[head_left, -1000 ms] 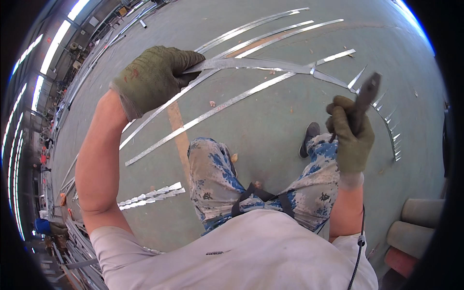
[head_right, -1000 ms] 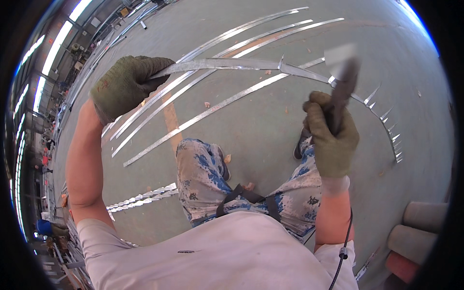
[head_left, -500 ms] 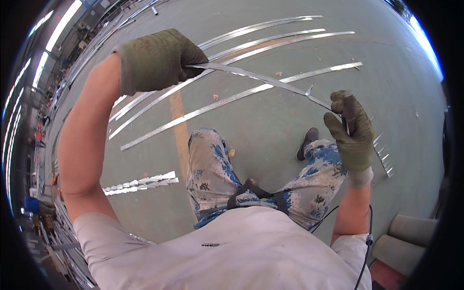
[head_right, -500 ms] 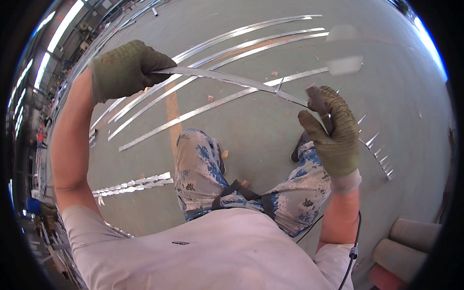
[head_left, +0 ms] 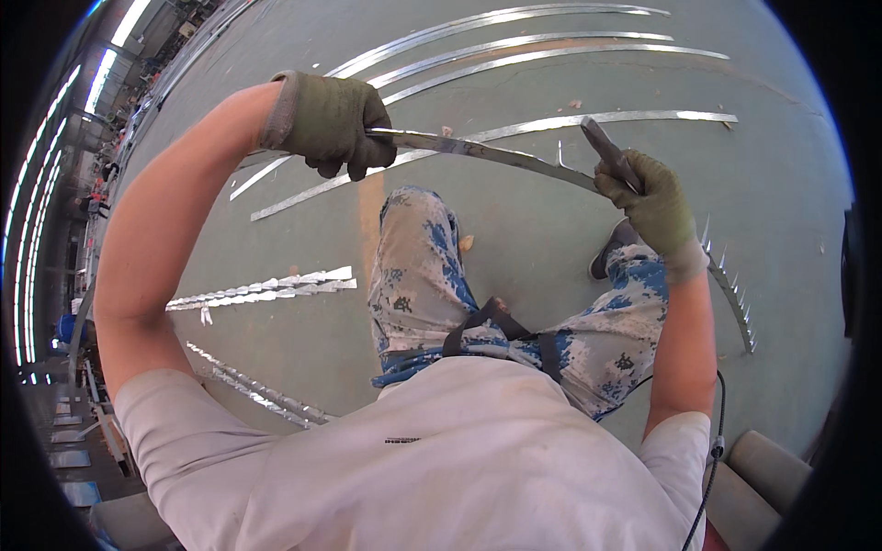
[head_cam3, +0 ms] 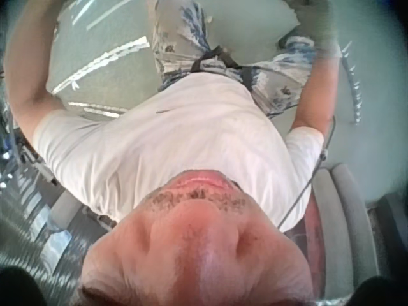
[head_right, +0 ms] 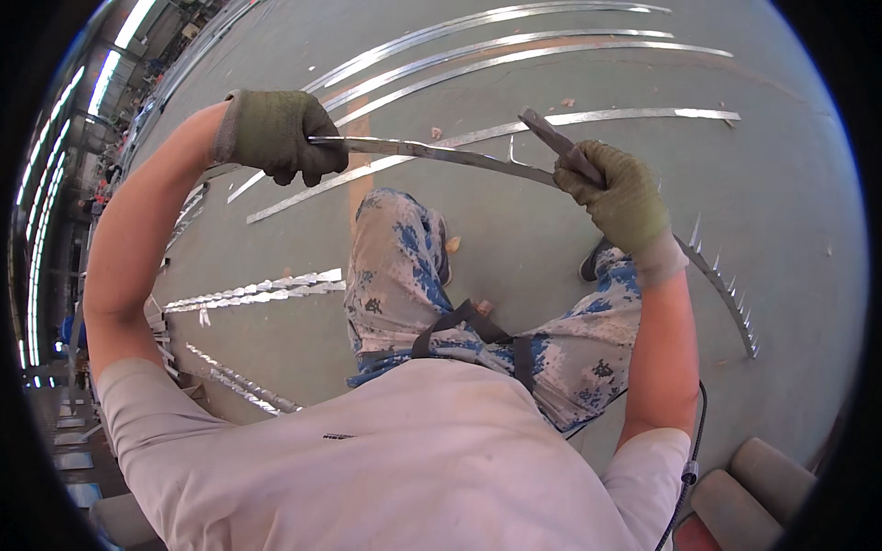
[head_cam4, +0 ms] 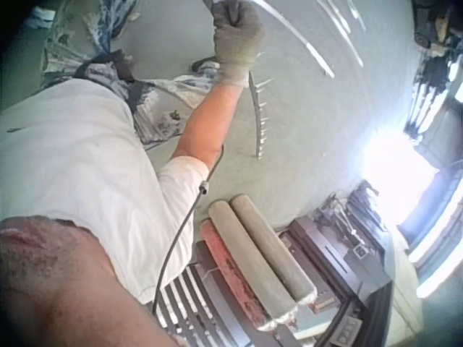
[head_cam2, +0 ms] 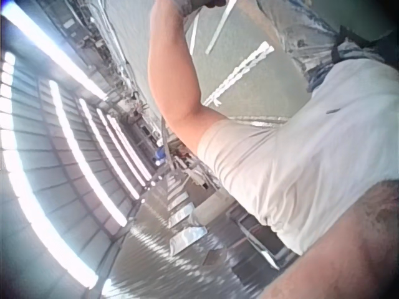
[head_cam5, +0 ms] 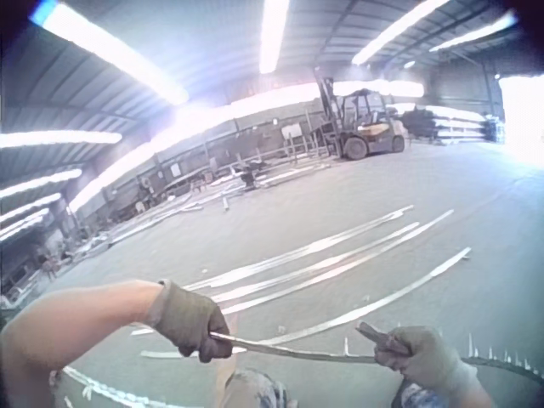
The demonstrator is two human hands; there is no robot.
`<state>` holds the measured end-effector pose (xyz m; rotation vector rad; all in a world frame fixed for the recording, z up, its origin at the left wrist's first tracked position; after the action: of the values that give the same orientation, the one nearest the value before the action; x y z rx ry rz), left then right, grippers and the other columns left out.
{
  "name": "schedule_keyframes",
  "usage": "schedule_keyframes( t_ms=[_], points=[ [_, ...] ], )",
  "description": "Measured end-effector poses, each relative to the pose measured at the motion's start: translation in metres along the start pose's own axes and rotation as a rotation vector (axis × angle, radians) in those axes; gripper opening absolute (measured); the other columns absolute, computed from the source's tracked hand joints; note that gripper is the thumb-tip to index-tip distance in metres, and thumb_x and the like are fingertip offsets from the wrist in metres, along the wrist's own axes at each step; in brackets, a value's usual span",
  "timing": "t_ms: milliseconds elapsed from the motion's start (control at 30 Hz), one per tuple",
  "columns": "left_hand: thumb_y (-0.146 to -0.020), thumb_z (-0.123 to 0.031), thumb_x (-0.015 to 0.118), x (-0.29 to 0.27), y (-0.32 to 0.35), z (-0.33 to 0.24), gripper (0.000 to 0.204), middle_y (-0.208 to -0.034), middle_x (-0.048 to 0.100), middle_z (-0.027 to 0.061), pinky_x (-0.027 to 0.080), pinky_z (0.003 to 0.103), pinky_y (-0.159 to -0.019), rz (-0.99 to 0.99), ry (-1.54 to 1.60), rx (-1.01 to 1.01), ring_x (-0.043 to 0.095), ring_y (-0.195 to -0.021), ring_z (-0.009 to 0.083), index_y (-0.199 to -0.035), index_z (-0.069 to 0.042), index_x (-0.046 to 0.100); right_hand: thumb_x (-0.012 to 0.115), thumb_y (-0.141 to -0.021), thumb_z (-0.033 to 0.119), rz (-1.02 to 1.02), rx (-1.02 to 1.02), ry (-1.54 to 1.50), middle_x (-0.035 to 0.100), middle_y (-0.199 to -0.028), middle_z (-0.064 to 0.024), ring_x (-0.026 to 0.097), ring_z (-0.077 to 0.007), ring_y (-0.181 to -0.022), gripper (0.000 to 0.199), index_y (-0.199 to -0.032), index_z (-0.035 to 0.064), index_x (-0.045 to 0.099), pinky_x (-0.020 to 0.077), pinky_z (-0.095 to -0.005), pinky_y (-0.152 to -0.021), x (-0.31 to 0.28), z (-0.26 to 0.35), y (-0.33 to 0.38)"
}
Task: The person uses pliers to bend and break a long metal strip, then uses an angle grinder to cut and smooth the edges of the metal pieces. The person handles the metal strips and tools throughout the process.
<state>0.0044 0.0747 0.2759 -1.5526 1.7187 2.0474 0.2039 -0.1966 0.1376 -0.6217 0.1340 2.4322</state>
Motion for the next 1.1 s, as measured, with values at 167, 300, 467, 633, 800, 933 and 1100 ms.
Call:
schedule_keyframes(
  t_ms=[167, 300, 467, 633, 800, 933, 1100],
  points=[
    [-0.09, -0.024, 0.072, 0.021, -0.011, 0.012, 0.024, -0.077, 0.074, 0.0041, 0.047, 0.028, -0.051, 0.087, 0.004, -0.074, 0.06, -0.055, 0.0091, -0.105, -0.007, 0.079, 0.077, -0.092, 0.014, 0.138, 0.064, -0.091, 0.067, -0.082, -0.0012, 0.058, -0.0099, -0.08, 0.015, -0.101, 0.0023, 0.072, 0.0498, -0.0289, -0.076, 0.016, -0.017, -0.015],
    [-0.091, -0.029, 0.074, 0.031, -0.013, 0.012, 0.026, -0.075, 0.073, 0.0035, 0.047, 0.028, -0.051, 0.149, 0.043, -0.121, 0.061, -0.055, 0.0094, -0.102, -0.006, 0.079, 0.078, -0.092, 0.016, 0.223, 0.041, -0.128, 0.067, -0.083, -0.0001, 0.058, -0.0092, -0.08, 0.016, -0.1, 0.0029, 0.072, 0.0494, -0.0288, -0.076, 0.025, -0.035, -0.027],
    [-0.09, -0.029, 0.075, 0.04, -0.013, 0.016, 0.026, -0.074, 0.073, 0.0039, 0.047, 0.028, -0.05, 0.214, 0.043, -0.182, 0.062, -0.053, 0.0098, -0.101, -0.006, 0.079, 0.077, -0.092, 0.015, 0.348, 0.086, -0.241, 0.064, -0.084, 0.0031, 0.055, -0.0071, -0.079, 0.014, -0.098, 0.004, 0.072, 0.0467, -0.0265, -0.074, 0.042, -0.05, -0.023],
    [-0.09, -0.028, 0.075, 0.035, -0.013, 0.005, 0.025, -0.073, 0.073, 0.0043, 0.047, 0.027, -0.049, 0.212, 0.05, -0.172, 0.062, -0.053, 0.0102, -0.101, -0.006, 0.079, 0.08, -0.09, 0.017, 0.382, 0.049, -0.224, 0.063, -0.079, 0.0028, 0.054, -0.0076, -0.073, 0.016, -0.096, 0.0057, 0.069, 0.0458, -0.0271, -0.067, 0.046, -0.057, -0.016],
    [-0.091, -0.026, 0.076, 0.036, -0.014, 0.01, 0.023, -0.074, 0.074, 0.0055, 0.047, 0.026, -0.048, 0.26, 0.057, -0.155, 0.063, -0.052, 0.0104, -0.102, -0.005, 0.079, 0.078, -0.087, 0.011, 0.401, 0.077, -0.232, 0.063, -0.079, 0.0023, 0.054, -0.0082, -0.073, 0.013, -0.095, 0.0053, 0.07, 0.0465, -0.0273, -0.067, 0.047, -0.054, -0.014],
    [-0.091, -0.025, 0.076, 0.036, -0.018, 0.005, 0.023, -0.074, 0.075, 0.0055, 0.047, 0.027, -0.049, 0.296, 0.075, -0.134, 0.063, -0.052, 0.0102, -0.103, -0.006, 0.08, 0.077, -0.084, 0.01, 0.393, 0.052, -0.208, 0.065, -0.08, 0.0004, 0.057, -0.0104, -0.076, 0.015, -0.097, 0.0047, 0.071, 0.0494, -0.0289, -0.072, 0.043, -0.055, -0.014],
    [-0.091, -0.025, 0.076, 0.042, -0.028, 0.003, 0.023, -0.074, 0.075, 0.0047, 0.048, 0.027, -0.049, 0.382, 0.077, -0.131, 0.064, -0.053, 0.0098, -0.103, -0.006, 0.08, 0.078, -0.083, 0.013, 0.408, 0.087, -0.154, 0.067, -0.082, -0.0015, 0.059, -0.0121, -0.079, 0.018, -0.097, 0.0044, 0.072, 0.0515, -0.0315, -0.078, 0.035, -0.056, -0.01]
  ],
)
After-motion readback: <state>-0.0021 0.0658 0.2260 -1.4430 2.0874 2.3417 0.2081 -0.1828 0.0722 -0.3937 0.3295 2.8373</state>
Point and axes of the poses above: each hand's wrist, its own y-axis away from the middle knuckle, its own x-axis out of the palm, z = x × y, the point moved 4 cm from there along -y, towards the middle knuckle
